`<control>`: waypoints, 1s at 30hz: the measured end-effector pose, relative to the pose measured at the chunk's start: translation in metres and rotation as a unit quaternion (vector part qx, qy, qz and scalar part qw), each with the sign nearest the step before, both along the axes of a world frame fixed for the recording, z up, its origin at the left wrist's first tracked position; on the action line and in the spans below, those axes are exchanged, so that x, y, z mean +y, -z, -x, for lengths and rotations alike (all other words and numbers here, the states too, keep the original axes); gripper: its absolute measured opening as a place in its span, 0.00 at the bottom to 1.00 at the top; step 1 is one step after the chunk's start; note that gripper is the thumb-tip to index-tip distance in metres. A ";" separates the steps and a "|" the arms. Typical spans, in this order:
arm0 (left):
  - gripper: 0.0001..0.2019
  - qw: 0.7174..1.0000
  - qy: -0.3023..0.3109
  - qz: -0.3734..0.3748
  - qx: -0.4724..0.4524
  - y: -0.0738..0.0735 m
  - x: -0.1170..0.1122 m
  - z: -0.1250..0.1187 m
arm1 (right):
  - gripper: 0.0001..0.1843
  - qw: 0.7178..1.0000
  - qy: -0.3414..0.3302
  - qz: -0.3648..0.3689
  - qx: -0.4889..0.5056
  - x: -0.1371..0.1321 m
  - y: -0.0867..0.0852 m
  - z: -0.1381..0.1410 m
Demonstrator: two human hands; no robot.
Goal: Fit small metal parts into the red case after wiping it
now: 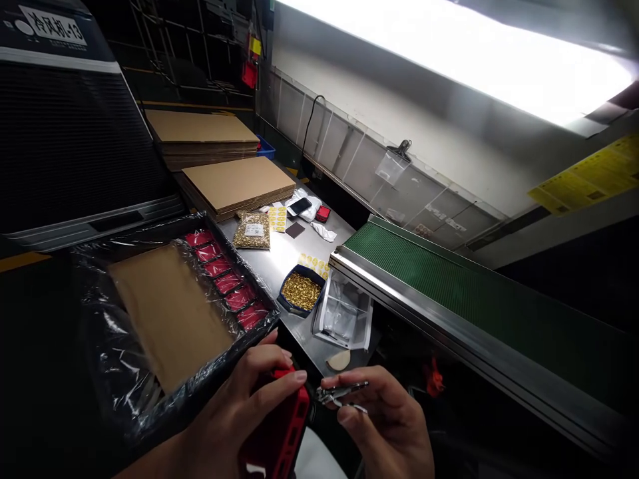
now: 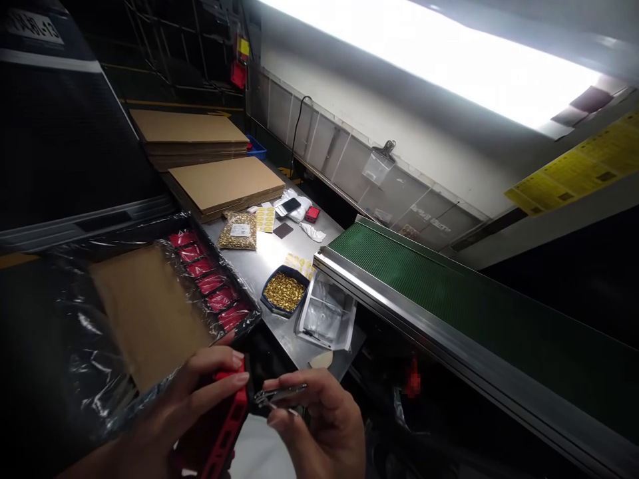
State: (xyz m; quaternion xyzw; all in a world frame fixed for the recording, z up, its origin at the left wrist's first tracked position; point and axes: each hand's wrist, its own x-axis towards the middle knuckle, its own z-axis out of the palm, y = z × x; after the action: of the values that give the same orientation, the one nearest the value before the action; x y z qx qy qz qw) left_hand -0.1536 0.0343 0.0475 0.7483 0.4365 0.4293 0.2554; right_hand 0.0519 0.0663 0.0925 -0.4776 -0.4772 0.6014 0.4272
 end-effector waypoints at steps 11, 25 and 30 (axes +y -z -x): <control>0.37 0.999 0.016 -0.034 -0.022 -0.004 0.002 -0.002 | 0.13 0.986 -0.089 -0.140 -0.030 0.005 0.003 -0.012; 0.40 1.000 0.015 -0.013 0.012 -0.006 -0.004 0.002 | 0.14 0.977 -0.094 -0.179 -0.062 0.004 -0.004 -0.015; 0.39 0.999 0.040 0.004 0.012 -0.008 -0.006 0.002 | 0.13 0.973 -0.117 -0.179 -0.088 0.007 -0.011 -0.017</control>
State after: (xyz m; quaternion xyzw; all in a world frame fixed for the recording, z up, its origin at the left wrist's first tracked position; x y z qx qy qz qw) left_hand -0.1561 0.0281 0.0554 0.7692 0.4111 0.4083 0.2696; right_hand 0.0690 0.0734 0.1030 -0.3853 -0.6655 0.5076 0.3885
